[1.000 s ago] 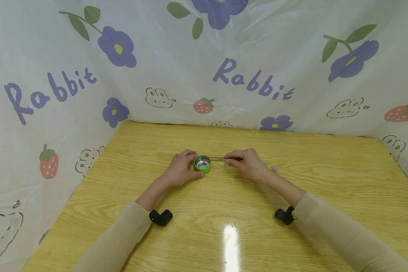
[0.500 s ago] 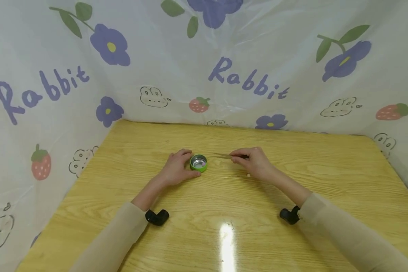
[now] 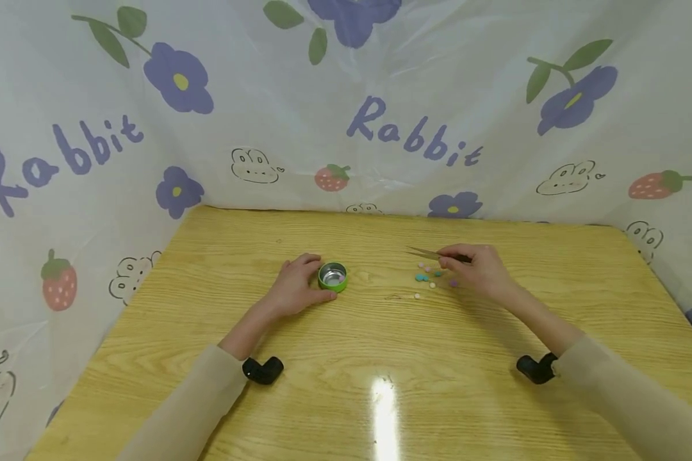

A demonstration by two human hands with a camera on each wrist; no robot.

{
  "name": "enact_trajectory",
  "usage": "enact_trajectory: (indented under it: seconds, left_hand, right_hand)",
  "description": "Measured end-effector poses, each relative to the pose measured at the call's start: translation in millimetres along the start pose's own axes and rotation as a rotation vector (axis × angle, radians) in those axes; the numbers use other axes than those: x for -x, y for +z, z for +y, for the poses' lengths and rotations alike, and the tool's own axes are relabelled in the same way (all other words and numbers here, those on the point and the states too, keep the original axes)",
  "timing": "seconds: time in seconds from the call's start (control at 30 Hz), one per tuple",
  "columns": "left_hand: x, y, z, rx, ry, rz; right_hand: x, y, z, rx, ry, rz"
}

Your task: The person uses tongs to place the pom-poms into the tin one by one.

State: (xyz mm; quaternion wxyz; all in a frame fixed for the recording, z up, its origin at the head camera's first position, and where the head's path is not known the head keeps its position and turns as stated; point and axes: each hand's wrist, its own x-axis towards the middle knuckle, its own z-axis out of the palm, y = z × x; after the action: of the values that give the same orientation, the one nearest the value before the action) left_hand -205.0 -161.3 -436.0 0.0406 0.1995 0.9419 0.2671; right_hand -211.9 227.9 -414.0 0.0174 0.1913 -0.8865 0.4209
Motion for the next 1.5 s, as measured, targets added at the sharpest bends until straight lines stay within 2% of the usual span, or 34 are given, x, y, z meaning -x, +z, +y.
enact_trajectory:
  seconds: [0.1,0.27,0.6,0.77,1.07,1.5]
  left_hand:
    - [0.1,0.1,0.9,-0.001,0.001,0.0]
    - [0.8,-1.0,2.2,0.001,-0.002,-0.002]
    - [1.4,0.4,0.7,0.01,0.002,-0.006]
    - [1.2,1.4,0.1,0.011,0.007,-0.005]
    - [0.6,-0.4,1.7,0.007,0.007,-0.004]
    - [1.7,-1.5,3.2,0.013,0.007,-0.003]
  right_hand:
    - [9.7,-14.6,8.7,0.051,-0.016,0.049]
    - [28.8,-36.5,22.8,0.08,0.022,0.105]
    - [54.4,-62.0,46.0,0.115,0.064,0.117]
    - [60.8,-64.7,53.6,0.146,0.078,0.094]
    - [68.0,-59.4,59.4,0.124,0.085,-0.056]
    - [64.6,-52.8,56.2,0.125,0.113,-0.08]
